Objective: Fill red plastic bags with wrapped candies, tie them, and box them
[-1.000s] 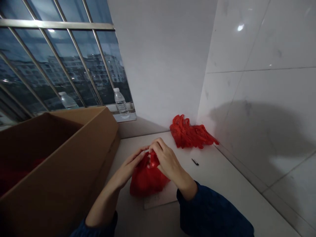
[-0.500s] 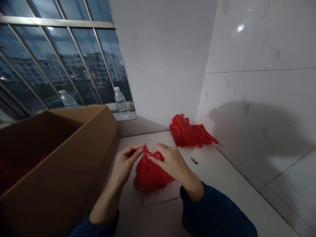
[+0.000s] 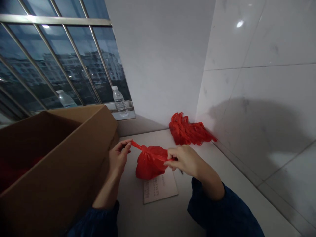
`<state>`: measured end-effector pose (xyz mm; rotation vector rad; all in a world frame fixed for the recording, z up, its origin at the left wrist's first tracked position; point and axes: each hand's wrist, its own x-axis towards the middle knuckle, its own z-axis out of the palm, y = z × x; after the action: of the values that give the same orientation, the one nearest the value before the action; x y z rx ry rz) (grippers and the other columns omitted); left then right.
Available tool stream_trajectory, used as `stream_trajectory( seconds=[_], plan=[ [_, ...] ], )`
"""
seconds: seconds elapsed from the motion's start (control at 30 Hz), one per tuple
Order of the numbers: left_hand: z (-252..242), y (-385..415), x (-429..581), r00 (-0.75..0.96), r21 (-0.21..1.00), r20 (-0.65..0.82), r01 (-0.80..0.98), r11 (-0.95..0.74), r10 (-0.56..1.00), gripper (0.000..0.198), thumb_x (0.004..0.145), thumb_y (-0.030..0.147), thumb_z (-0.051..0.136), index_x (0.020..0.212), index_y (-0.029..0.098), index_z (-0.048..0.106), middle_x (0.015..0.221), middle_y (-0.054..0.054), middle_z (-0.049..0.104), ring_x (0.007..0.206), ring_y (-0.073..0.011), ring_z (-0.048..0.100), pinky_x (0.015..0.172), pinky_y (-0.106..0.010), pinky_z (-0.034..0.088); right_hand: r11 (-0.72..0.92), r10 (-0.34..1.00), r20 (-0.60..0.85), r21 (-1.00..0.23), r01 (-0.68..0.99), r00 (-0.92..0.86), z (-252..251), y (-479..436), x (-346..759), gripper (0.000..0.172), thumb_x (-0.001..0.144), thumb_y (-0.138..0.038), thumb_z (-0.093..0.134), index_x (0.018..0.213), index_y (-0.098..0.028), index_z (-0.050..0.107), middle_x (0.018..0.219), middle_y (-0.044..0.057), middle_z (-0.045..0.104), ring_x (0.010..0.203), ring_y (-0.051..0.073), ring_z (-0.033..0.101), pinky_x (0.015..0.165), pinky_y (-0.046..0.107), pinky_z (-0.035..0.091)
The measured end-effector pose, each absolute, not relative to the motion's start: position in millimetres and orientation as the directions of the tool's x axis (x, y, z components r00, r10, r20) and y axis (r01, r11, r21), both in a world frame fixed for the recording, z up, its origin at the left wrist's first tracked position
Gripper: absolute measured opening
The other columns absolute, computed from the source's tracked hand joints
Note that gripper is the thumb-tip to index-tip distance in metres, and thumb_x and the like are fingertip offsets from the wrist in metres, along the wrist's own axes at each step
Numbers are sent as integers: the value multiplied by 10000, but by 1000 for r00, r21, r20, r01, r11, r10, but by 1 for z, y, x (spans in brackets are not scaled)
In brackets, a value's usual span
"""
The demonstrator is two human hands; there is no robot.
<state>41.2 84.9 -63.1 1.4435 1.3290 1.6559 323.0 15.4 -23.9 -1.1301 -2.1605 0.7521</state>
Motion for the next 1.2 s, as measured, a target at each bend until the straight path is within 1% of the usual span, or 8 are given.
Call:
stream_trajectory(
  seconds=[0.17, 0.27, 0.37, 0.5, 0.6, 0.7, 0.9, 1.2],
  plan=[
    [-70, 89, 44, -235, 934, 353, 142, -327, 906, 369, 798, 445, 672, 1007, 143, 707, 1028, -96, 692, 918, -187, 635, 673, -248, 544, 332, 856, 66, -830, 448, -513, -31, 20, 324, 280, 870, -370, 659, 663, -216, 552, 639, -14, 704, 558, 142, 673, 505, 233, 452],
    [-75, 84, 52, -159, 942, 335, 87, -325, 928, 507, 815, 467, 669, 1219, 166, 613, 1038, -87, 679, 942, -191, 652, 757, -304, 565, 373, 836, 134, -849, 373, -532, -34, 33, 331, 225, 877, -428, 652, 815, -213, 676, 776, 15, 741, 695, 158, 696, 608, 262, 514],
    [-87, 71, 55, -87, 931, 350, 140, -337, 933, 641, 848, 460, 652, 1400, 209, 446, 1188, -119, 641, 1057, -214, 637, 885, -387, 539, 374, 884, 217, -859, 349, -414, -45, 49, 339, 303, 936, -477, 556, 942, -207, 695, 924, 49, 749, 861, 193, 709, 783, 335, 548],
    [-108, 47, 51, 66, 818, 404, 420, -393, 912, 595, 936, 455, 542, 1460, 228, 376, 1431, -155, 496, 1305, -264, 504, 1102, -497, 375, 457, 889, 361, -685, 567, -280, -76, 58, 325, 358, 953, -467, 533, 1161, -199, 648, 1208, 124, 683, 1144, 265, 637, 979, 453, 494],
    [-121, 40, 52, 228, 671, 433, 565, -481, 872, 584, 981, 431, 467, 1500, 204, 325, 1509, -167, 419, 1397, -275, 402, 1161, -512, 292, 599, 801, 432, -561, 571, -414, -107, 61, 295, 543, 983, -467, 484, 1459, -213, 427, 1550, 140, 400, 1436, 264, 366, 1165, 496, 319],
    [-132, 47, 58, 345, 539, 415, 652, -533, 842, 574, 995, 433, 427, 1502, 179, 337, 1543, -171, 387, 1436, -286, 344, 1184, -520, 246, 603, 797, 367, -476, 640, -479, -143, 70, 262, 579, 1030, -421, 380, 1559, -233, 236, 1616, 114, 274, 1500, 256, 226, 1206, 546, 205],
    [-165, 67, 66, 365, 433, 288, 775, -461, 885, 550, 1018, 441, 344, 1510, 196, 354, 1554, -146, 391, 1467, -297, 299, 1187, -555, 218, 541, 830, 294, -225, 810, -473, -207, 94, 238, 541, 1015, -252, 385, 1546, -220, 288, 1587, 100, 326, 1468, 294, 304, 1162, 554, 310],
    [-182, 78, 69, 397, 357, 317, 792, -496, 862, 494, 1009, 437, 386, 1379, 138, 523, 1435, -151, 542, 1381, -290, 435, 1173, -514, 296, 527, 828, 331, -185, 830, -452, -240, 101, 237, 484, 956, -183, 452, 1439, -183, 483, 1522, 108, 447, 1435, 285, 370, 1156, 530, 322]
  ],
)
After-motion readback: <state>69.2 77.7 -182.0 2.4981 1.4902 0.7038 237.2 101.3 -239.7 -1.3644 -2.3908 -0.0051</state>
